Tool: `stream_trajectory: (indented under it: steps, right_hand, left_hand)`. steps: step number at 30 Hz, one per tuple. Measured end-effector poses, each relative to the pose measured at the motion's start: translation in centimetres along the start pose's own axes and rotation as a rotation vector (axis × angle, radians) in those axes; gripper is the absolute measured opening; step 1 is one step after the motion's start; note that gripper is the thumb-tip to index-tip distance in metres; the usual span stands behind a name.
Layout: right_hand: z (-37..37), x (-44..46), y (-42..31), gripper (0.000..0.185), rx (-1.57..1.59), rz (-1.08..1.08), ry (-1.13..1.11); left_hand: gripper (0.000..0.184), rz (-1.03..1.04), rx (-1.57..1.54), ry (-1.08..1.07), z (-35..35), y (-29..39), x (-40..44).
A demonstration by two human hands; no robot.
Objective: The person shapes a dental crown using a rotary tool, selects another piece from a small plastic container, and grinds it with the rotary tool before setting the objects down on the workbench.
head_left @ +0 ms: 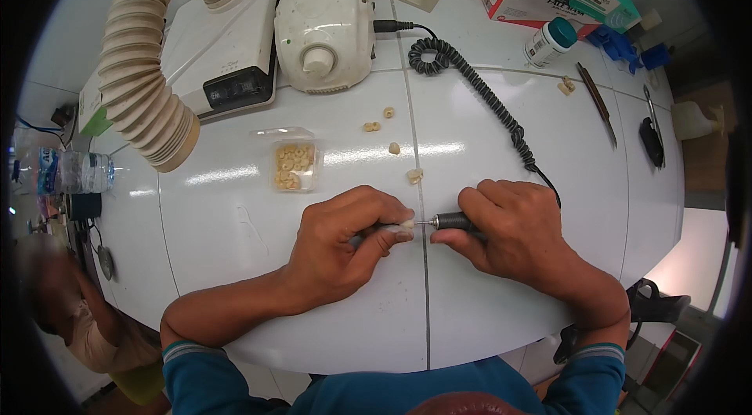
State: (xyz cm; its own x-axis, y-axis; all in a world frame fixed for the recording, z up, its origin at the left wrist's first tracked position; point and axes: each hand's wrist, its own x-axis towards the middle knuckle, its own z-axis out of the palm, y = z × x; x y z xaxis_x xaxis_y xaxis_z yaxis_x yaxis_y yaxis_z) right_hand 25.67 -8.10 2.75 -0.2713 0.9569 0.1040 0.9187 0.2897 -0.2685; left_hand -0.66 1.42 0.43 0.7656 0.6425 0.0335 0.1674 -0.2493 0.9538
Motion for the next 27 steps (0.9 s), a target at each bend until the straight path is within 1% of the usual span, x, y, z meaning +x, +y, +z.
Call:
stream_trajectory:
  steps: [2, 5, 8, 11, 14, 27]
  right_hand:
    - [-0.1, 0.0, 0.0, 0.055, 0.003, -0.012, -0.008]
    - [-0.1, 0.0, 0.0, 0.055, -0.003, -0.015, 0.000]
    - [0.0, -0.1, -0.1, 0.055, -0.013, 0.003, 0.003]
    - [0.0, -0.1, -0.1, 0.055, -0.009, 0.006, 0.001]
    - [0.0, 0.0, 0.0, 0.056, 0.003, 0.000, 0.012]
    - [0.1, -0.1, 0.1, 0.057, -0.008, -0.004, 0.011]
  left_hand:
    - [0.023, 0.064, 0.034, 0.004, 0.0, -0.6, 0.0]
    - [0.020, 0.021, 0.012, 0.010, 0.1, -0.2, 0.0]
    - [0.018, -0.110, -0.062, -0.005, 0.0, 0.5, 0.1]
    - [0.017, -0.073, -0.019, -0.004, -0.1, 0.2, 0.0]
    - [0.017, 0.013, -0.018, 0.045, 0.2, 0.1, 0.2]
    - [0.015, 0.026, -0.030, 0.048, 0.1, 0.1, 0.3]
